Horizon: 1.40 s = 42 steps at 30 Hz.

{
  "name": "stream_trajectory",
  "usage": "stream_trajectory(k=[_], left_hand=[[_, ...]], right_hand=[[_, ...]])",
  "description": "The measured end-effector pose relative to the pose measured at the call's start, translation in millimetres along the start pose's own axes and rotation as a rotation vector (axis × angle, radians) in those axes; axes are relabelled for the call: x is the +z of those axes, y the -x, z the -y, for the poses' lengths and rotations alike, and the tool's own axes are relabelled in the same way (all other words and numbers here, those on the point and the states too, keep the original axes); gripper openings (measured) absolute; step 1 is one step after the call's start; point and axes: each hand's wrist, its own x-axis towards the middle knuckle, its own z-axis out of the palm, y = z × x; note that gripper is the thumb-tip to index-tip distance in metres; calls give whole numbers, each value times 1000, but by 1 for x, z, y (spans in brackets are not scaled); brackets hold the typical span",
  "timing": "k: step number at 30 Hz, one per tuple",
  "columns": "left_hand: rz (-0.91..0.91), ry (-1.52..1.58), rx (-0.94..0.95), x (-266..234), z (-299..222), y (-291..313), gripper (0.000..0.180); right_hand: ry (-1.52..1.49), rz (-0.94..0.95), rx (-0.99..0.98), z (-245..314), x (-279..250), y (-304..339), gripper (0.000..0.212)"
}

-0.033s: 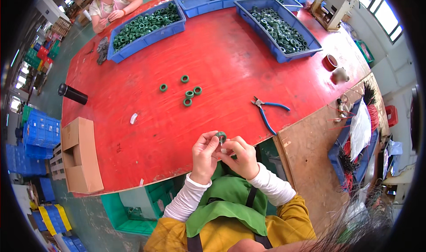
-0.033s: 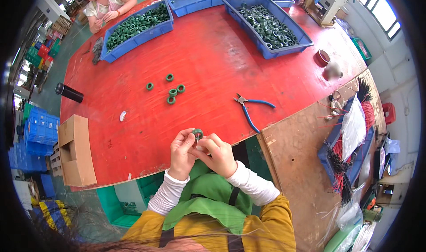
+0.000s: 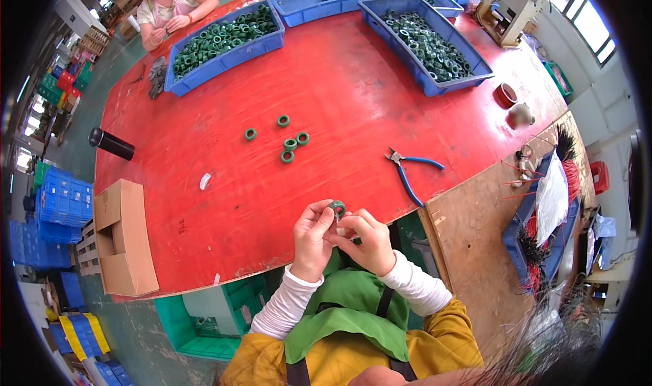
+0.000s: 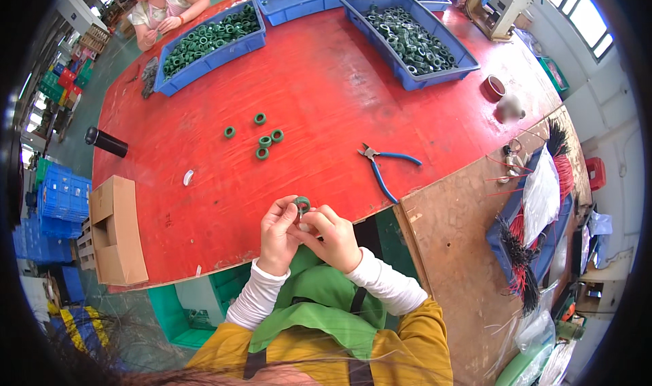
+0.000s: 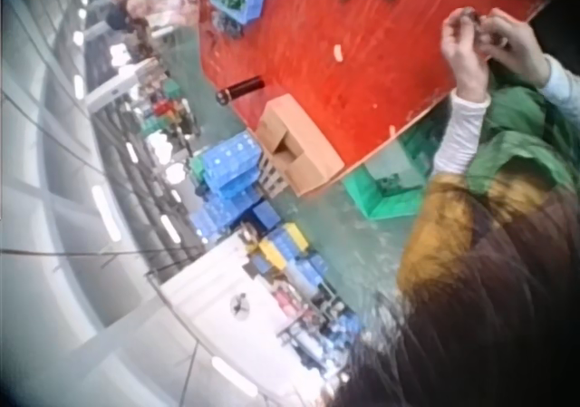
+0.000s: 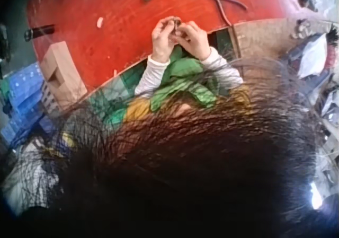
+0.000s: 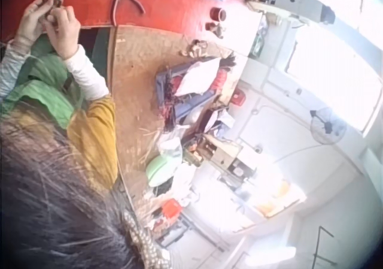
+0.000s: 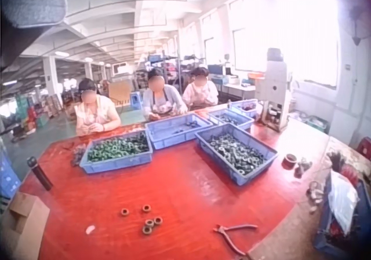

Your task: The person assembles small green plastic components and white parts by hand on a factory table.

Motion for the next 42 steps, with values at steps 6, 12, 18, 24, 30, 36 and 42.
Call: stream_trajectory(k=[6, 12, 18, 24, 30, 36, 42], left_hand=[[-17, 57, -15, -5, -1, 1, 13], [-17, 32, 2, -3, -2, 0, 10], [-11, 23, 47, -3, -2, 1, 7], [-13, 54, 56, -3, -1, 1, 8], [9, 111, 18, -4, -3, 1, 8], [9, 251, -137, -12, 0, -4, 9], [61, 317, -233, -17, 2, -5, 10]], right_hand=[[60, 36, -52, 1, -3, 3, 27], [474, 48, -509, -8, -31, -8, 35], [594, 2, -523, 1, -40, -16, 33], [514, 131, -587, -1, -37, -12, 27], [486, 183, -619, -5, -33, -5, 31], [380, 154, -575, -12, -24, -2, 39], [359, 16, -466, -17, -18, 1, 47]])
